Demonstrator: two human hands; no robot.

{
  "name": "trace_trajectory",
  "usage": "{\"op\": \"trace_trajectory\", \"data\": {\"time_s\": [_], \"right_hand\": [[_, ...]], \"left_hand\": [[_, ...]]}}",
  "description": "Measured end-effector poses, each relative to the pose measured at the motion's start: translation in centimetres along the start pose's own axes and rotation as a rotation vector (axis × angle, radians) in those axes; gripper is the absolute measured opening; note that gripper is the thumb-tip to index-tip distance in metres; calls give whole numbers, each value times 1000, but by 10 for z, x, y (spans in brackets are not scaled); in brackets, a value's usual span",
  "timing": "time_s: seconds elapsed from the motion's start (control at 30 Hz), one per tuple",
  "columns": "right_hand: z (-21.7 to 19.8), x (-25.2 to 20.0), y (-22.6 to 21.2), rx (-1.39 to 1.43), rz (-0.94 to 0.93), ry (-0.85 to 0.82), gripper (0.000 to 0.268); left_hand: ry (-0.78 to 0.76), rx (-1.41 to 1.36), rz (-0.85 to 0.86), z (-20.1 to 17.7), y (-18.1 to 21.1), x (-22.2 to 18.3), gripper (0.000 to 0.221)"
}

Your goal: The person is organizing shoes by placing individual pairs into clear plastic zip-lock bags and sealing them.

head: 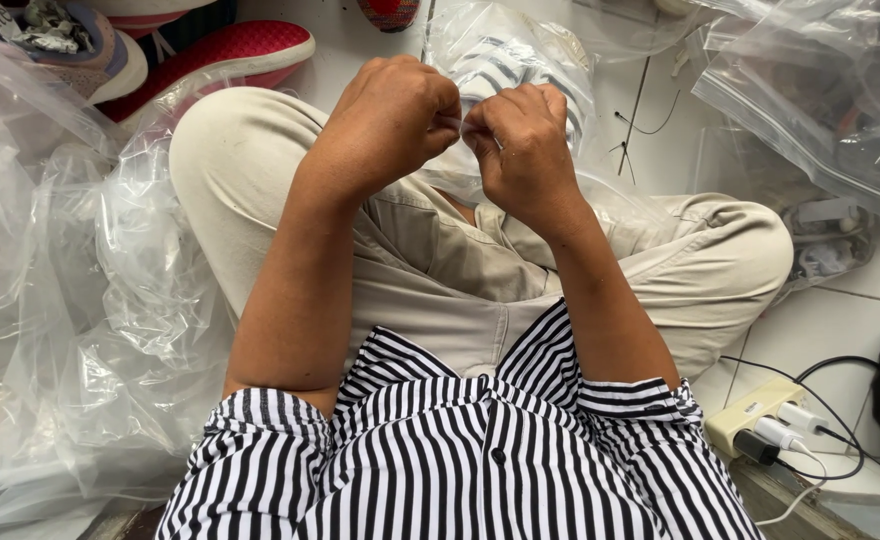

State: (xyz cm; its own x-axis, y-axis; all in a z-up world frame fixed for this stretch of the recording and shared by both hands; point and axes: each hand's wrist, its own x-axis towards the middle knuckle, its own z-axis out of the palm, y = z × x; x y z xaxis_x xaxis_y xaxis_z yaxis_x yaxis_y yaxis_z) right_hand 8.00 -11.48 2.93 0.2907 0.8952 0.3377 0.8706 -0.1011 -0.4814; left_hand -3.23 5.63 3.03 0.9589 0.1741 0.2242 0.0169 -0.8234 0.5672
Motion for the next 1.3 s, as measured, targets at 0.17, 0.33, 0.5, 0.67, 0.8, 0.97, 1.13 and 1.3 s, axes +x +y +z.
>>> {"op": "trace_trajectory", "data": {"time_s": [0.17,0.33,0.5,0.67,0.8,0.97,1.13,1.3], "right_hand": [[-2,-3,-1,-38,17,74,11],[-12,0,-8,29,61,-21,9],[-7,9,-8,61,51,-52,9],[3,10,-3,68,47,-39,12],[6,9,-2,60,38,-10,12],[7,8,-5,42,56,35,13],[3,6,-10,72,78,35,14],[-1,11,-15,83,72,0,9]], "left_hand": [[-155,-54,-154,-16,5,-1,23],[-120,-120,-132,-21,3,-2,2],[-85,-116,-103,-17,1,-3,6],[-16,-43,-68,-13,-3,-3,6],[-6,-26,-75,-12,-2,-3,13],[-83,-61,-177,-24,4,-3,11],[-155,-147,-286,-38,5,-6,12],[-148,-119,-287,-36,2,-5,6]]}}
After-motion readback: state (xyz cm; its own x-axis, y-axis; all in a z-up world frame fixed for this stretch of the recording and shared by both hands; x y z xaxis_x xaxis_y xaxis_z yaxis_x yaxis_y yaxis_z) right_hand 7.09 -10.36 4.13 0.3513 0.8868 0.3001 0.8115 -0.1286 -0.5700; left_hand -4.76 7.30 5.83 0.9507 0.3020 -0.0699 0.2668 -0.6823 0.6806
